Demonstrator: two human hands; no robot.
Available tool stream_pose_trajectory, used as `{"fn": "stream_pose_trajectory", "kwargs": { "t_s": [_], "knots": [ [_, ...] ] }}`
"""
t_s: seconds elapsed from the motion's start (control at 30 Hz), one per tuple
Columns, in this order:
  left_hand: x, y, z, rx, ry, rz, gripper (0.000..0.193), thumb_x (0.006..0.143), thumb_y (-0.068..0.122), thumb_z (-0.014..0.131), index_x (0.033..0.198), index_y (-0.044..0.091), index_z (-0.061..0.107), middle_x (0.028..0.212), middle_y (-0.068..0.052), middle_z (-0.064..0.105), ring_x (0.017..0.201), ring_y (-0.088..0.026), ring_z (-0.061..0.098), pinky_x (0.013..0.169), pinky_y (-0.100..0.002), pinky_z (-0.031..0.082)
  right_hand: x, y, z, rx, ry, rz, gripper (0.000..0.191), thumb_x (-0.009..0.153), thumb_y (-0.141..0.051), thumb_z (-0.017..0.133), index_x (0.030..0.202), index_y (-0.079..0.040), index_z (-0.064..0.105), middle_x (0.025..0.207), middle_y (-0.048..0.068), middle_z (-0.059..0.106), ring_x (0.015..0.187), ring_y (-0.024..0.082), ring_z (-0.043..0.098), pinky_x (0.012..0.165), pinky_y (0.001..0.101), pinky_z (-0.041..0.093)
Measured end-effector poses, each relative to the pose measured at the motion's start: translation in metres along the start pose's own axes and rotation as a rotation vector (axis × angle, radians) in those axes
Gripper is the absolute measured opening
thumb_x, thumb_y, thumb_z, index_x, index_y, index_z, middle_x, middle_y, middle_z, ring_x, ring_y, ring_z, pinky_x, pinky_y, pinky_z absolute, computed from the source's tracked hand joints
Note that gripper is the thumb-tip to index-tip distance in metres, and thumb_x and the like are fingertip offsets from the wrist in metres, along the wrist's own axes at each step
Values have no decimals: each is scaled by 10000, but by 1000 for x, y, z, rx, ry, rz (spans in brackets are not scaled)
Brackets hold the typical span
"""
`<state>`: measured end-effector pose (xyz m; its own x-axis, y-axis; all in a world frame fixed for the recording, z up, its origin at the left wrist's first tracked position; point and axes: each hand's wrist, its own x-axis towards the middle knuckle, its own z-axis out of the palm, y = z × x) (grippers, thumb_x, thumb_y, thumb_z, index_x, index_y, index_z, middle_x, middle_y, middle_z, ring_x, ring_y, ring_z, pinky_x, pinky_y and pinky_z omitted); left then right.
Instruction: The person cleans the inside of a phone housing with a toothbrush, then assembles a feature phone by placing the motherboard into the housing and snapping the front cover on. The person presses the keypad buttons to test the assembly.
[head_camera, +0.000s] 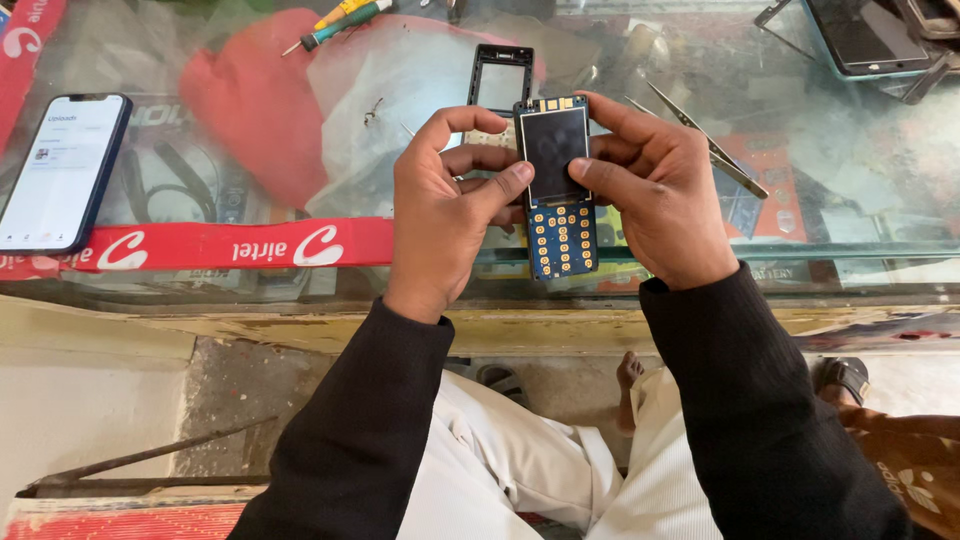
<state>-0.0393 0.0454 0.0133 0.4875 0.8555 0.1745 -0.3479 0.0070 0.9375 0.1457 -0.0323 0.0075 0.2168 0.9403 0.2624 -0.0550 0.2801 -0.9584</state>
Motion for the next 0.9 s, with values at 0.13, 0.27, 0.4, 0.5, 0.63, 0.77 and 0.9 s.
{"fn": "stream_pose_trajectory", "kwargs": {
  "t_s": [0.13,0.27,0.4,0.5,0.63,0.77,0.9],
  "knots": [
    [1,0,0,18,8,3,343,877,-16,748,1189,-43,608,925,-141,748,759,-159,751,613,-301,655,1,0,1,65,15,12,537,952,96,630,1472,133,502,1138,170,745,927,137,728,811,274,622],
    [2,-3,0,56,-6,-6,372,877,18,766,1225,-73,670,881,-117,763,737,-126,733,606,-263,628,-1,-3,2,69,15,19,495,955,91,622,1440,147,544,1134,174,750,930,139,727,821,276,622],
    [3,-4,0,67,9,8,318,875,24,771,1165,-96,725,871,-99,761,704,-105,709,575,-240,592,-1,-5,3,51,6,23,454,952,91,626,1401,141,584,1121,164,748,920,127,721,808,264,611],
    [3,-4,1,56,-5,-3,302,875,26,764,1150,-92,729,864,-89,759,706,-102,709,574,-241,598,-1,-4,3,27,10,11,412,949,99,632,1358,147,610,1107,162,748,925,130,723,831,261,612],
    [2,-2,1,38,-47,0,247,884,24,773,1103,-87,746,868,-86,776,713,-103,710,622,-256,632,0,-2,1,62,52,43,377,933,99,622,1306,153,630,1091,164,757,896,146,737,800,267,619],
    [9,8,-8,401,160,203,196,911,112,781,999,-63,769,807,-119,764,669,-127,733,614,-268,602,1,2,0,98,147,-15,362,948,105,633,1305,166,645,1076,177,753,845,148,719,743,254,589],
    [43,17,-30,1153,286,489,299,852,250,853,834,-33,757,732,-164,733,658,-294,710,601,-416,535,1,2,0,99,190,-47,359,935,96,620,1288,161,635,1076,165,757,849,150,736,760,260,623]
  ]
}}
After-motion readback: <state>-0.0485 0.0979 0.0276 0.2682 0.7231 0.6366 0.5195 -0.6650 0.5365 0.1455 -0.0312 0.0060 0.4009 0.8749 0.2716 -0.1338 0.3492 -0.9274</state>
